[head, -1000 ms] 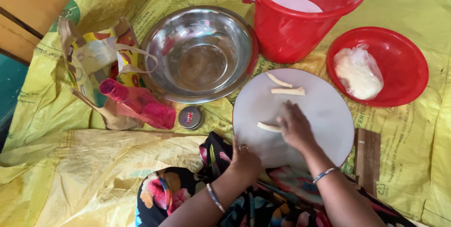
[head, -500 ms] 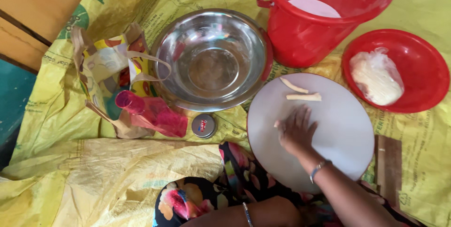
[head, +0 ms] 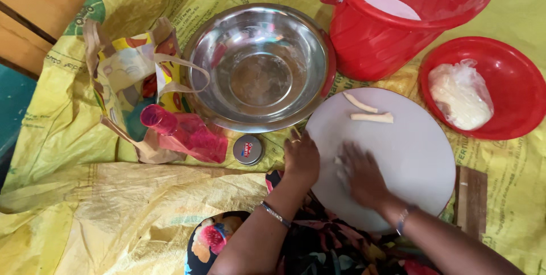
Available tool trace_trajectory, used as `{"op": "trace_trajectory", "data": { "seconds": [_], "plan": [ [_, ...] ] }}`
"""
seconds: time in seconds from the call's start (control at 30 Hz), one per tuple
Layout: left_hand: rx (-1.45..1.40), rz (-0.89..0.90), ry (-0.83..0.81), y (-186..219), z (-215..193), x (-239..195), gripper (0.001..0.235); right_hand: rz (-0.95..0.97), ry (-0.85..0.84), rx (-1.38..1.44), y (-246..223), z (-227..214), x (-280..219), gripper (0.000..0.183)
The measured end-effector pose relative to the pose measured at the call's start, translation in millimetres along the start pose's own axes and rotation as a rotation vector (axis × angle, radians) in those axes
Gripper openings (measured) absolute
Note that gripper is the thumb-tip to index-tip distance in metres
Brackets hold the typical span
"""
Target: The person kneads a small piece of dough, rolls it into a ball, and then rolls it into a thin cylindrical shape on a white board. The person repeats this process with additional pieces of dough, placing the finished rolls on the board.
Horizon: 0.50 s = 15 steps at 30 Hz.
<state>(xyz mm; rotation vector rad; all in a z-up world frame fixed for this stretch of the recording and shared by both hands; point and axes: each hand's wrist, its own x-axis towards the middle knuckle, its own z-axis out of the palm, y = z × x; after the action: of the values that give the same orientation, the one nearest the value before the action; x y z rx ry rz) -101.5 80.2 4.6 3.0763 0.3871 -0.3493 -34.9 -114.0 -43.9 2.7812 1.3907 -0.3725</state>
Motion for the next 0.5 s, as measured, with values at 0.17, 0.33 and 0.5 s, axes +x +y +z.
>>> {"op": "trace_trajectory", "data": {
  "seconds": [0.17, 0.33, 0.5],
  "plan": [
    [-0.090, -0.058, -0.167, -12, -4, 8, 0.061, -0.133, 0.043, 0.078, -17, 8, -61, 0.072],
    [-0.052, -0.055, -0.226, -6, 2, 13, 0.053, 0.039, 0.111, 0.019, -15, 18, -8, 0.071],
    [-0.076, -0.052, -0.265, -9, -2, 14, 0.054, 0.262, 0.279, -0.026, 13, -5, 87, 0.074]
  ]
}}
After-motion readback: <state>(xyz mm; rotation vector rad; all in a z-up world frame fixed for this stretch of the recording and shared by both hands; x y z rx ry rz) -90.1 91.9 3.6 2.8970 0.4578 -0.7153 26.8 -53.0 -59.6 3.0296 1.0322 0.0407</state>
